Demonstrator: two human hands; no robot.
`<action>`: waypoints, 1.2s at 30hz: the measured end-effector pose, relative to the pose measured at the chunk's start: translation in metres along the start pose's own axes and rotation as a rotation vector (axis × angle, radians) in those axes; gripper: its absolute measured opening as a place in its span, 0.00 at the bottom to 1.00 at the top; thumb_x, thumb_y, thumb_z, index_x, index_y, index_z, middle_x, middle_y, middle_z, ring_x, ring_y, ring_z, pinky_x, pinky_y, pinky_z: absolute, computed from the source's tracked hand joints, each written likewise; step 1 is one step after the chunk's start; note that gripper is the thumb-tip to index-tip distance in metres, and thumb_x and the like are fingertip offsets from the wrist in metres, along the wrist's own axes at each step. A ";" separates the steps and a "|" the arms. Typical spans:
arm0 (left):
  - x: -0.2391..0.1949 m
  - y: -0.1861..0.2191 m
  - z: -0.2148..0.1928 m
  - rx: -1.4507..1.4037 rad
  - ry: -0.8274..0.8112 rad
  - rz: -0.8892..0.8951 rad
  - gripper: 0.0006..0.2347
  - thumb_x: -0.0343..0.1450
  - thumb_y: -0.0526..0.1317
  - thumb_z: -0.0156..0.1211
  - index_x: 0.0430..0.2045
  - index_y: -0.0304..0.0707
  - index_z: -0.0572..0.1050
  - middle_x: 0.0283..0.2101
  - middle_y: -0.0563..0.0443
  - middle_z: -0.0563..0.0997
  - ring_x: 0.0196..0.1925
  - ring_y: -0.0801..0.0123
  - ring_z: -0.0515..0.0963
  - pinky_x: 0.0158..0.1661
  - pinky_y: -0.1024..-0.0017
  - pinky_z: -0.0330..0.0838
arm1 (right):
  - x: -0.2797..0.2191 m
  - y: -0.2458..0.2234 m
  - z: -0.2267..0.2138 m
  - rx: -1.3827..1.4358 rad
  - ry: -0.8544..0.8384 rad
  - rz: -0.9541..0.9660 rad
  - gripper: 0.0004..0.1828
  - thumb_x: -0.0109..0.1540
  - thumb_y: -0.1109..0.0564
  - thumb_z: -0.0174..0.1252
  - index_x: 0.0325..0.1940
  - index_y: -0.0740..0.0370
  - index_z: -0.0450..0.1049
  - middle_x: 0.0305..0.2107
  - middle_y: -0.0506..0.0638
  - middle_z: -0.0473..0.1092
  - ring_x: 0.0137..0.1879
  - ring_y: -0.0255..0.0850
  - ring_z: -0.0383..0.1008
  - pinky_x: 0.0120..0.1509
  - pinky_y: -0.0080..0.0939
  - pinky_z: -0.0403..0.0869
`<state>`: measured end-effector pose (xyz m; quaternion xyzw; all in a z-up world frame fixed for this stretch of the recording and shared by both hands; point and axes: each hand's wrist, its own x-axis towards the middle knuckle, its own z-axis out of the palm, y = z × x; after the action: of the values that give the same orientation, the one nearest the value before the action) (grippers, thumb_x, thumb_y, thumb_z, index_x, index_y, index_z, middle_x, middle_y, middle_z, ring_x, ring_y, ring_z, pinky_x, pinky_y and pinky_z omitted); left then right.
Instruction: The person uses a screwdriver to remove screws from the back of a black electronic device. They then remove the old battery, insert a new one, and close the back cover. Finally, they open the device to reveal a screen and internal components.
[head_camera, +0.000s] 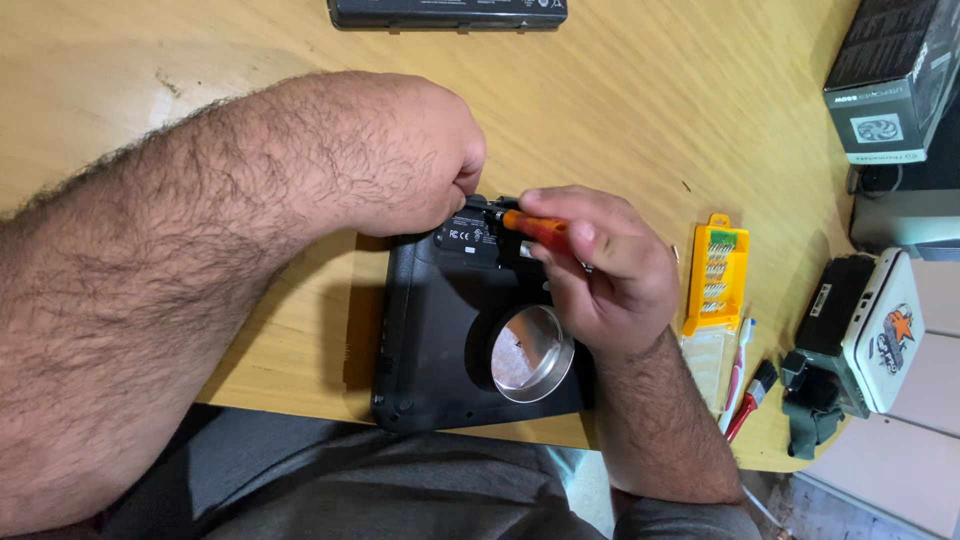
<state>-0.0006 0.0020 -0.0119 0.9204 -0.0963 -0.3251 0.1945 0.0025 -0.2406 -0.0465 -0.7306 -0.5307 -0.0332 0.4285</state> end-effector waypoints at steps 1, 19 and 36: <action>0.001 -0.001 0.001 0.000 -0.001 0.000 0.13 0.71 0.41 0.50 0.37 0.63 0.84 0.32 0.58 0.84 0.34 0.57 0.81 0.34 0.58 0.75 | 0.000 -0.001 0.000 0.000 0.001 0.001 0.24 0.70 0.70 0.57 0.66 0.51 0.62 0.52 0.67 0.73 0.57 0.56 0.81 0.62 0.53 0.84; 0.004 -0.001 0.006 -0.001 0.035 0.025 0.10 0.72 0.42 0.52 0.32 0.61 0.83 0.32 0.60 0.83 0.36 0.61 0.80 0.34 0.60 0.74 | -0.011 0.004 0.003 -0.239 0.148 0.046 0.34 0.63 0.66 0.74 0.63 0.49 0.61 0.39 0.60 0.78 0.42 0.47 0.83 0.47 0.45 0.81; -0.006 0.004 -0.001 -0.030 0.016 -0.023 0.11 0.70 0.41 0.52 0.34 0.64 0.84 0.33 0.60 0.83 0.36 0.59 0.81 0.34 0.58 0.74 | -0.005 -0.008 0.003 -0.304 0.067 0.066 0.27 0.66 0.67 0.67 0.58 0.51 0.58 0.42 0.61 0.77 0.43 0.49 0.83 0.43 0.44 0.80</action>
<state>-0.0048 0.0006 -0.0061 0.9211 -0.0792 -0.3213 0.2052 -0.0074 -0.2415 -0.0464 -0.8024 -0.4808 -0.1233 0.3312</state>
